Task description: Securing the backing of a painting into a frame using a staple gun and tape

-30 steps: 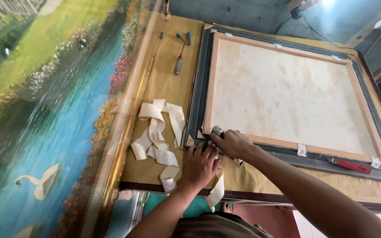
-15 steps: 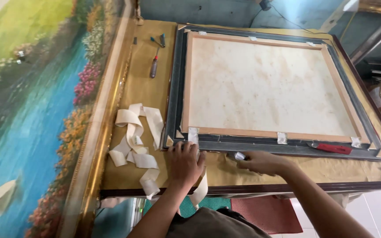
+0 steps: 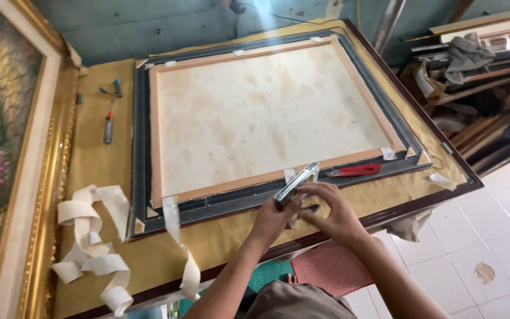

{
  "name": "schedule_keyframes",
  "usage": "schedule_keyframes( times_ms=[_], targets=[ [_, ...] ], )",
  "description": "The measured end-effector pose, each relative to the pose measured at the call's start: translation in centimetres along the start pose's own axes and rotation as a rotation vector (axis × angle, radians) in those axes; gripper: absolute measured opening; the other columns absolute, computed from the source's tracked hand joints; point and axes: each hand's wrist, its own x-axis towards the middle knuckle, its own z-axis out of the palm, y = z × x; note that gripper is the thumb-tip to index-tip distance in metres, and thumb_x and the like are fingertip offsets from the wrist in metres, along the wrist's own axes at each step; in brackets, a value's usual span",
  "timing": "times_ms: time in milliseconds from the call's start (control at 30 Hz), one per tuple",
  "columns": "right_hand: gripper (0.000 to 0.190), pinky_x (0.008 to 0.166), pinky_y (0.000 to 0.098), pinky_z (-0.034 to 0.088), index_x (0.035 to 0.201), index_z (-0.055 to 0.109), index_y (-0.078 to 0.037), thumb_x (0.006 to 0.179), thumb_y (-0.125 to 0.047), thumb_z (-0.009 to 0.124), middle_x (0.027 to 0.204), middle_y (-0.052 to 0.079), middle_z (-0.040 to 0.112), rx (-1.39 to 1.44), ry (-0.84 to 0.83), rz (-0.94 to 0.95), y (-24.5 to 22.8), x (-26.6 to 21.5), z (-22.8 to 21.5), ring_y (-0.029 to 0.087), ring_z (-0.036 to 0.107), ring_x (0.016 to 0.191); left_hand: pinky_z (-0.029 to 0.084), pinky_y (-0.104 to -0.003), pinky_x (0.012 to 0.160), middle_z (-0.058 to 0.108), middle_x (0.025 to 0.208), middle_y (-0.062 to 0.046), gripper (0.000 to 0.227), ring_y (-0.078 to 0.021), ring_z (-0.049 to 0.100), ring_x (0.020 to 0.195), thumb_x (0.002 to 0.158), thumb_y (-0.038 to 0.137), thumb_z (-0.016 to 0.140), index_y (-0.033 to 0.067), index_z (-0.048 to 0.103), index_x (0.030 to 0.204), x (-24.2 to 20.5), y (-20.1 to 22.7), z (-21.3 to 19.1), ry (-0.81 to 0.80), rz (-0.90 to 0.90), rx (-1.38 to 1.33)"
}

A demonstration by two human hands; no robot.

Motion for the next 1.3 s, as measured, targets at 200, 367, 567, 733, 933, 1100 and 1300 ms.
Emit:
schedule_keyframes(
  times_ms=[200, 367, 567, 733, 933, 1100, 1300],
  targets=[
    [0.033, 0.073, 0.0360, 0.042, 0.114, 0.044, -0.006, 0.088, -0.026, 0.047, 0.092, 0.012, 0.053, 0.971, 0.208, 0.555, 3.9, -2.0, -4.9, 0.021, 0.051, 0.080, 0.045, -0.036, 0.082, 0.062, 0.100, -0.011, 0.034, -0.0250, 0.057, 0.095, 0.075, 0.016, 0.066, 0.0102, 0.059, 0.107, 0.1, -1.5, 4.8, -0.007, 0.278, 0.297],
    [0.028, 0.058, 0.0266, 0.040, 0.105, 0.057, -0.002, 0.090, -0.022, 0.044, 0.073, 0.011, 0.049, 1.130, 0.158, 0.610, 9.5, -3.5, -5.3, 0.017, 0.046, 0.060, 0.040, -0.034, 0.094, 0.060, 0.107, -0.007, 0.036, -0.0209, 0.055, 0.104, 0.072, 0.011, 0.069, 0.0127, 0.060, 0.106, 0.3, -3.0, 7.3, -0.060, 0.333, 0.423],
    [0.026, 0.049, 0.0245, 0.030, 0.071, 0.042, -0.009, 0.090, -0.024, 0.051, 0.058, 0.000, 0.034, 1.013, 0.043, 0.527, 11.9, -2.4, -6.4, 0.012, 0.031, 0.048, 0.037, -0.035, 0.099, 0.059, 0.111, -0.008, 0.034, -0.0205, 0.054, 0.109, 0.073, 0.014, 0.066, 0.0105, 0.059, 0.107, 0.9, -1.8, 8.5, -0.067, 0.115, 0.379],
    [0.021, 0.035, 0.0209, 0.034, 0.081, 0.045, -0.010, 0.092, -0.027, 0.050, 0.060, 0.004, 0.050, 1.147, 0.305, 0.897, 12.2, 0.6, -10.3, 0.016, 0.054, 0.051, 0.045, -0.024, 0.078, 0.065, 0.086, -0.001, 0.018, -0.0136, 0.060, 0.087, 0.077, 0.009, 0.064, 0.0113, 0.067, 0.094, 2.1, 2.7, 9.5, -0.040, -0.113, 0.186],
    [0.023, 0.044, 0.0215, 0.032, 0.073, 0.040, -0.011, 0.092, -0.021, 0.050, 0.059, 0.000, 0.028, 1.338, 0.395, 0.651, 14.4, 3.0, -13.5, 0.009, 0.028, 0.049, 0.045, -0.021, 0.080, 0.064, 0.092, 0.000, 0.014, -0.0117, 0.059, 0.090, 0.077, 0.005, 0.063, 0.0116, 0.065, 0.090, 5.4, 3.4, 10.5, -0.098, -0.055, 0.062],
    [0.022, 0.041, 0.0204, 0.027, 0.097, 0.053, -0.004, 0.091, -0.025, 0.048, 0.058, -0.002, 0.033, 1.260, 0.523, 0.732, 16.8, 2.7, -16.8, 0.008, 0.031, 0.047, 0.042, -0.022, 0.069, 0.058, 0.079, -0.002, 0.011, -0.0108, 0.049, 0.073, 0.078, 0.001, 0.063, 0.0070, 0.065, 0.087, 7.1, 3.7, 12.2, -0.127, -0.139, -0.048],
    [0.020, 0.045, 0.0207, 0.031, 0.100, 0.058, -0.003, 0.092, -0.018, 0.048, 0.068, 0.003, 0.045, 0.854, 0.567, 0.802, 22.9, 1.8, -20.7, 0.010, 0.036, 0.052, 0.045, -0.023, 0.076, 0.066, 0.081, -0.004, 0.013, -0.0122, 0.056, 0.076, 0.076, -0.001, 0.064, 0.0068, 0.066, 0.086, 9.0, 4.3, 16.8, -0.043, -0.208, -0.074]
  ],
)
